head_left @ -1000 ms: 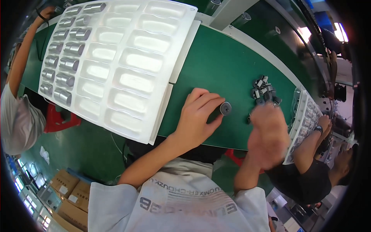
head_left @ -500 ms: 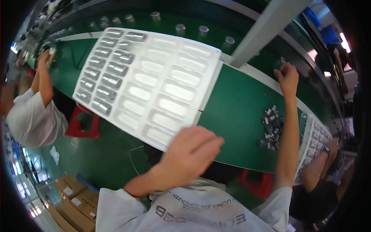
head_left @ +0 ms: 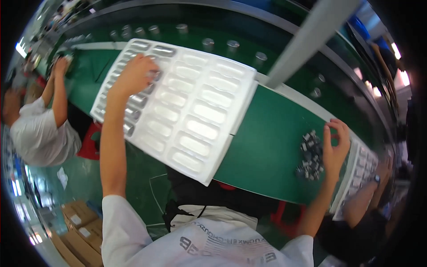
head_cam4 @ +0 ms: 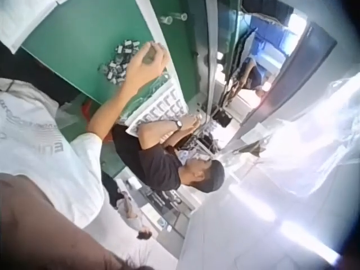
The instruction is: Assemble small cylindrical electronic components on a production line.
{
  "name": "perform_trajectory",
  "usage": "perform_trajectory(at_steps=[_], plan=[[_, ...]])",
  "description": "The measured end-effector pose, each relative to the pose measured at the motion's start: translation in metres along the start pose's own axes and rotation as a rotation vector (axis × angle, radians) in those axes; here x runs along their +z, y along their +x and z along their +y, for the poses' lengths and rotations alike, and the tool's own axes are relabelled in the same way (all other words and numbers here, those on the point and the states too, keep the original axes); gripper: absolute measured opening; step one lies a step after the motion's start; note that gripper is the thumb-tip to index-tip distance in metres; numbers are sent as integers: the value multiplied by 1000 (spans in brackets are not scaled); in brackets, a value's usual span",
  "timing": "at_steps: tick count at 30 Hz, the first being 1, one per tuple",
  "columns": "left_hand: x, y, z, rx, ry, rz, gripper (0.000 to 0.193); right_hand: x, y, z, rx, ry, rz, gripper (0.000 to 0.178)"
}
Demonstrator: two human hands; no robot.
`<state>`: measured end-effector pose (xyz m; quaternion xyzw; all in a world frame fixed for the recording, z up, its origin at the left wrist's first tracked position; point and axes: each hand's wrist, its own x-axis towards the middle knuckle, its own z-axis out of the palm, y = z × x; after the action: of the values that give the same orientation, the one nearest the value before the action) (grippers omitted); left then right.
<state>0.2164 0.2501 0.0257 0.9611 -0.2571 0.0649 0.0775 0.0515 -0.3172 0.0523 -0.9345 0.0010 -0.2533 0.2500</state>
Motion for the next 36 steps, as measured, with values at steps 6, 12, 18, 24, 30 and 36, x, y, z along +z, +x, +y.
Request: perform_trajectory(at_steps=[6,12,18,24,30,36], plan=[[-3,-41,-55,38,19,37,48,4,-23,7,-27,29,-80,21],[-22,-18,-3,10,-53,152,36,3,-36,-11,-142,-36,-158,36],[-35,-64,234,-66,-424,434,47,28,-57,-17,-83,-181,-222,38],[58,-66,361,161,-1166,108,48,21,-56,-21,192,251,-254,29],[91,-44,364,81,-920,285,47,30,-79,-36,356,942,-159,33],[95,-46,365,-68,-814,332,41,40,-102,-65,143,588,0,30]])
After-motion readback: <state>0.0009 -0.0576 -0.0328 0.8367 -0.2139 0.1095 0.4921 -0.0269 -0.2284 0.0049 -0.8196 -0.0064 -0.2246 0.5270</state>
